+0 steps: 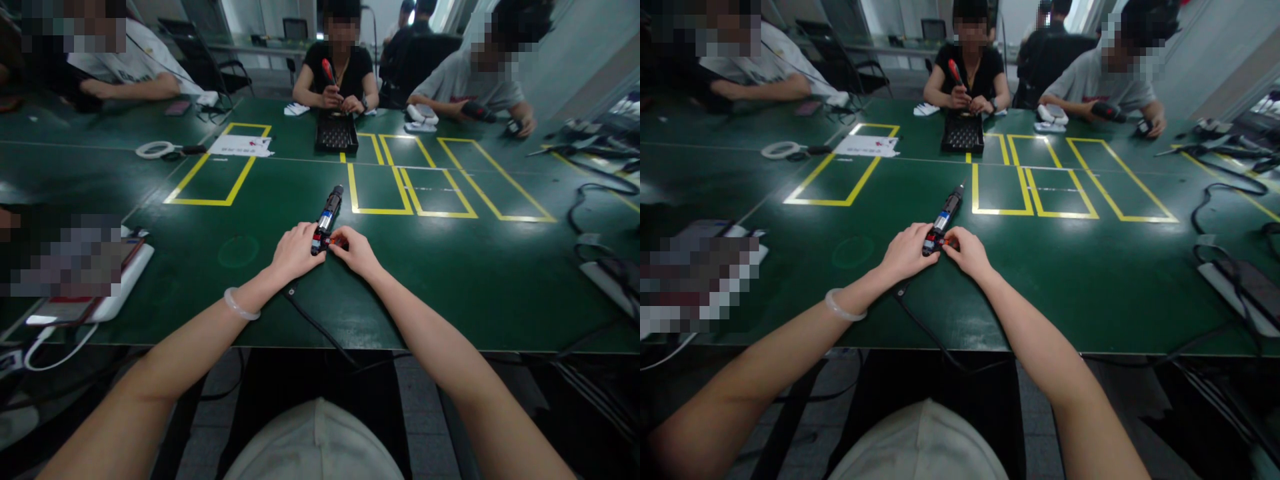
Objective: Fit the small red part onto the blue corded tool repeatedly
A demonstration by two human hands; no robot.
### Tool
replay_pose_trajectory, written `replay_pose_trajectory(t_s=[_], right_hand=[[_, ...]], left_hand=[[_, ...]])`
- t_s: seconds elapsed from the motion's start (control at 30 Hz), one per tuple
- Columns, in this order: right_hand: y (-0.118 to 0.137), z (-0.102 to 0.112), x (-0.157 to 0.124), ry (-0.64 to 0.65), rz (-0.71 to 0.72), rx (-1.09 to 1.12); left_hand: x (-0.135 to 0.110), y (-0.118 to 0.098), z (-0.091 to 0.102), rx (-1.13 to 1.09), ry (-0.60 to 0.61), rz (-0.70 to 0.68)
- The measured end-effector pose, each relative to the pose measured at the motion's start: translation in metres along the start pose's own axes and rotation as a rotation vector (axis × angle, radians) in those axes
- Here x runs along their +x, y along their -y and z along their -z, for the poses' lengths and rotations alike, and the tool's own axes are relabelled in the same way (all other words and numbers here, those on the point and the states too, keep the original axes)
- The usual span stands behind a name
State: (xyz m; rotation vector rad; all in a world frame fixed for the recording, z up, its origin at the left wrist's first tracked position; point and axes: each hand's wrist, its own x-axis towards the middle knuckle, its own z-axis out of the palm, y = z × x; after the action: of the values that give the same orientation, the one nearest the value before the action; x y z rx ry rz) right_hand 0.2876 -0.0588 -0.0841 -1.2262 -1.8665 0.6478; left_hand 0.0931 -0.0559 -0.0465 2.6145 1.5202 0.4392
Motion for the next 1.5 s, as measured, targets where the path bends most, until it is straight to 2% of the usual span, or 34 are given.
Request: replay_pose_trajectory(t_s=[0.33,0.67,0.9,1.07,1.37,1.5], right_hand=[[0.001,0.0,0.0,-0.022,0.015,0.026],[0.007,0.008,-0.004,-0.063,-0.001,0.046],[0.003,0.006,-0.004,-0.039,0.025,0.045],[-0.001,0.009,-0.003,-0.029,0.001,0.018],[0.001,0.008,-0.003,0.0,0.014,0.008],[0.002,0.008,-0.003,0.019,0.015,0.003]], left_hand=[[-0.001,-0.002,-0.002,0.022,-0.006,-0.03],[0.005,-0.012,0.0,0.141,-0.024,0.033],[0.01,0.003,0.007,0.196,-0.02,0.021],[0.018,0.043,0.011,0.216,-0.012,0.122],[0.02,0.159,0.037,0.248,-0.036,0.454],[0.012,0.197,0.048,0.275,-0.06,0.561]])
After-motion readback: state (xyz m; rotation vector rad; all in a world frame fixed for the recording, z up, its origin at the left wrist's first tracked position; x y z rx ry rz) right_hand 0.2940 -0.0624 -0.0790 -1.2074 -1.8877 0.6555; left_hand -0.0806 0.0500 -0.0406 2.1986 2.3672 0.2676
